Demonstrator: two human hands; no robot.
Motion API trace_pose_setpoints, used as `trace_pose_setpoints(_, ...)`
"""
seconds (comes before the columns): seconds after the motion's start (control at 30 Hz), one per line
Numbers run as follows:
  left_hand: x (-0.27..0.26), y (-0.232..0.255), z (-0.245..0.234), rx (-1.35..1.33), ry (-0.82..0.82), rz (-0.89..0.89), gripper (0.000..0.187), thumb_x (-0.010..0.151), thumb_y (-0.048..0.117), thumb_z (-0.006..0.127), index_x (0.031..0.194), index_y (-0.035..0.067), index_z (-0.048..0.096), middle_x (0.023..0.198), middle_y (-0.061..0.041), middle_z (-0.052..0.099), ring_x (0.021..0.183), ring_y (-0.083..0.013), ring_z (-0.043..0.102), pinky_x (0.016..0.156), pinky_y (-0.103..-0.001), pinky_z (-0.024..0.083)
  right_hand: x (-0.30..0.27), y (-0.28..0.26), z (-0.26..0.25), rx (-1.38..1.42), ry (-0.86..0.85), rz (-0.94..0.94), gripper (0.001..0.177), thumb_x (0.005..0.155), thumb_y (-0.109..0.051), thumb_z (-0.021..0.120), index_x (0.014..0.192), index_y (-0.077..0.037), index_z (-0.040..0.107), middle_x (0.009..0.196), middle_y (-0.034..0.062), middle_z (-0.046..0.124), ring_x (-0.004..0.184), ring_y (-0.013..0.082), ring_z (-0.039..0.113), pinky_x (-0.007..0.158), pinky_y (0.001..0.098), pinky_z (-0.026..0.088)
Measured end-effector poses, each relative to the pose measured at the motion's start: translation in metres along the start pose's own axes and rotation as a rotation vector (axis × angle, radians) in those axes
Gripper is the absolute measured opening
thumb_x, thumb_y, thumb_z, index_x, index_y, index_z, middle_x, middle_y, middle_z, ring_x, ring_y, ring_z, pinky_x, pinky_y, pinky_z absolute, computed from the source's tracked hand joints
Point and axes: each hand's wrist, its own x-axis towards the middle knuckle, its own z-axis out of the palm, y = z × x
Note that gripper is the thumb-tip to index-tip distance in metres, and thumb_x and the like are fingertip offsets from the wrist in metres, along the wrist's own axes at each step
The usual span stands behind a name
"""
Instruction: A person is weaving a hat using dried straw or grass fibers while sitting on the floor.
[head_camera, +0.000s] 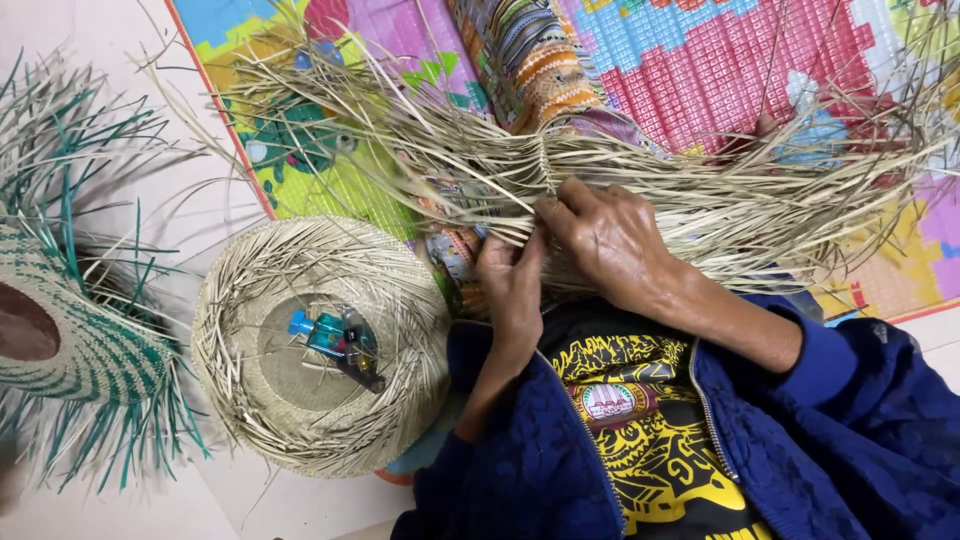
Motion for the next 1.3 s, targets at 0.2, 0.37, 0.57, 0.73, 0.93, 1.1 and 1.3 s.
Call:
trace_pose_setpoints(0.2, 0.006, 0.033, 0.014, 0.169, -0.084, 0.214, 0.038, 0.087, 0.007, 0.08, 0.118, 0.003, 0.059, 0.108, -0.014, 0.071, 0.107, -0.0229, 0.066, 0.103, -0.043, 0.051, 0.002, 0.005, -0.012, 0.085, 0.154, 0.037, 0.01, 0.092, -0.019, 0.078, 0.09, -0.015, 0.07, 0.085, 0.0038, 0.064, 0.061, 0.022, 0.067, 0.059, 0.0357, 0.052)
trace_pose_setpoints(0.37, 0.02, 0.027, 0.007, 0.051, -0.254, 0.071, 0.038, 0.089, 0.004, 0.076, 0.123, -0.001, 0.06, 0.11, -0.017, 0.07, 0.108, -0.0245, 0.067, 0.104, -0.043, 0.052, 0.0, 0.013, 0.002, 0.273, 0.228, 0.06, 0.017, 0.09, -0.021, 0.079, 0.084, -0.009, 0.068, 0.075, 0.0095, 0.061, 0.062, 0.0332, 0.066, 0.057, 0.0433, 0.05)
trace_pose_setpoints(0.57, 0.035, 0.014, -0.009, -0.141, -0.451, -0.144, 0.029, 0.095, 0.0, 0.065, 0.124, 0.001, 0.061, 0.097, -0.006, 0.065, 0.083, -0.0121, 0.062, 0.078, -0.026, 0.053, 0.006, -0.11, -0.052, -0.013, 0.315, -0.447, 0.014, 0.094, -0.011, 0.054, 0.082, -0.01, 0.049, 0.073, 0.012, 0.047, 0.057, 0.0307, 0.044, 0.054, 0.0471, 0.037)
trace_pose_setpoints(0.73, 0.039, 0.008, -0.007, -0.125, -0.447, -0.028, 0.027, 0.095, 0.005, 0.067, 0.12, -0.001, 0.061, 0.122, -0.017, 0.065, 0.106, -0.0257, 0.066, 0.104, -0.044, 0.056, -0.017, -0.148, -0.071, 1.125, -0.225, -0.839, 0.029, 0.083, -0.015, 0.053, 0.103, 0.005, 0.047, 0.086, 0.0195, 0.051, 0.077, 0.0351, 0.048, 0.08, 0.0422, 0.037)
trace_pose_setpoints(0.93, 0.006, 0.044, -0.016, 0.152, -0.161, 0.072, 0.033, 0.097, 0.015, 0.067, 0.124, -0.003, 0.061, 0.116, -0.017, 0.067, 0.11, -0.0237, 0.064, 0.101, -0.038, 0.052, 0.016, -0.051, -0.038, 0.543, 0.402, -0.4, 0.015, 0.093, -0.003, 0.072, 0.107, -0.001, 0.069, 0.104, 0.0157, 0.065, 0.087, 0.0313, 0.065, 0.076, 0.0424, 0.053)
trace_pose_setpoints(1.1, -0.024, 0.045, -0.044, 0.401, -0.151, 0.281, 0.015, 0.096, 0.016, 0.07, 0.095, 0.001, 0.068, 0.082, -0.009, 0.065, 0.084, -0.0172, 0.063, 0.08, -0.037, 0.054, -0.019, 0.033, 0.006, 0.348, 0.33, 0.018, 0.018, 0.095, -0.021, 0.078, 0.11, -0.011, 0.074, 0.102, 0.0141, 0.068, 0.087, 0.0342, 0.071, 0.074, 0.0427, 0.056)
trace_pose_setpoints(1.3, 0.005, 0.069, -0.05, 0.81, 0.023, 0.916, 0.015, 0.088, 0.021, 0.08, 0.091, 0.008, 0.072, 0.096, -0.007, 0.069, 0.091, -0.028, 0.068, 0.087, -0.04, 0.053, -0.02, 0.002, -0.036, 0.519, 0.069, 0.212, 0.03, 0.096, -0.032, 0.073, 0.103, -0.004, 0.067, 0.078, 0.0211, 0.07, 0.073, 0.0438, 0.071, 0.061, 0.0517, 0.055)
